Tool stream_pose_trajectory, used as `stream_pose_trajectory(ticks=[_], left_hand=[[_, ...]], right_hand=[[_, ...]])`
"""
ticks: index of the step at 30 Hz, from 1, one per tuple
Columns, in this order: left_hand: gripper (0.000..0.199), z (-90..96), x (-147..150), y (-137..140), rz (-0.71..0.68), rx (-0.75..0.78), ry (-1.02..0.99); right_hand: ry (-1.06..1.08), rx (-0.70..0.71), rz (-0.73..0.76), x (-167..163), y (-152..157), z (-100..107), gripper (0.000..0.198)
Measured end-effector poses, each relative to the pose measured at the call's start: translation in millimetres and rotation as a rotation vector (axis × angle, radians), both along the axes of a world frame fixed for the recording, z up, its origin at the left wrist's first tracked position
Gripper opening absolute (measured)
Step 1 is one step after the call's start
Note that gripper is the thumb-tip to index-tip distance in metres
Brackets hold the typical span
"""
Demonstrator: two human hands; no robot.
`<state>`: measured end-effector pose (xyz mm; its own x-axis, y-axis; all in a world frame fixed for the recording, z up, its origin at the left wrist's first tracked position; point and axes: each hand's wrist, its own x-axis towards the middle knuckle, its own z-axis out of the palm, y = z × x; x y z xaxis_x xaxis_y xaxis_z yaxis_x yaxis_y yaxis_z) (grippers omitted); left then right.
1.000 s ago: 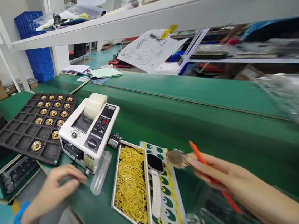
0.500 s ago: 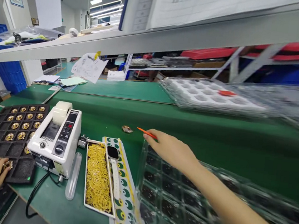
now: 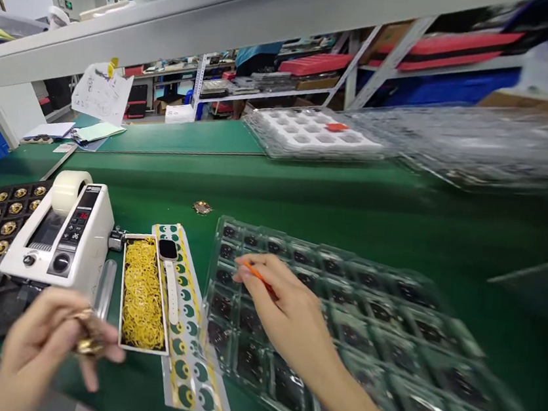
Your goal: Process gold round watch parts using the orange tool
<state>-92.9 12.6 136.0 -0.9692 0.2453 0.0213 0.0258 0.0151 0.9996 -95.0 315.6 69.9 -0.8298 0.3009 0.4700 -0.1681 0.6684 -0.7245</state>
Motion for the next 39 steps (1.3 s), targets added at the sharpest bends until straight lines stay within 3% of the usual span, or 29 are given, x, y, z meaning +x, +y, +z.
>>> stream_pose_trajectory(ticks=[2, 3, 6, 10, 13, 20, 27, 31, 34, 36, 39], left_hand=[[0.036, -7.7, -15, 44, -0.286, 0.115, -0.173], [0.04, -13.3, -25, 60, -0.361, 0.152, -0.224], [0.042, -33.4, -54, 88, -0.369, 0.208, -0.323], [0.041, -53.7, -66, 92, -0.304, 0.261, -0.322], [0.039, -58.6, -62, 89, -0.315, 0.256, -0.256], [0.032, -56.0, -55, 84, -0.381, 0.245, -0.169], [0.029, -52.6, -58, 79, -0.422, 0.308, -0.265], [0.029, -50.7, -60, 79, -0.37, 0.282, -0.337], [0.028, -50.4, -60, 81, -0.314, 0.3, -0.376], [0.028, -50.5, -59, 82, -0.303, 0.302, -0.388], [0.03, -51.3, -57, 85, -0.317, 0.291, -0.401]], right_hand=[[0.08, -0.044, -0.007, 1, -3, -2, 0.052], [0.119, -0.072, -0.009, 3, -4, -2, 0.054], [0.178, -0.168, 0.039, 9, -10, -1, 0.055], [0.199, -0.263, 0.246, 17, -21, 2, 0.044], [0.22, -0.328, 0.367, 21, -31, 1, 0.03], [0.159, -0.357, 0.36, 26, -42, -4, 0.016], [0.19, -0.223, 0.524, 23, -32, -1, 0.019], [0.259, 0.044, 0.676, 25, -30, -7, 0.026], [0.297, 0.257, 0.657, 27, -32, -13, 0.029], [0.324, 0.284, 0.625, 29, -33, -12, 0.028], [0.322, 0.196, 0.539, 32, -33, -4, 0.029]])
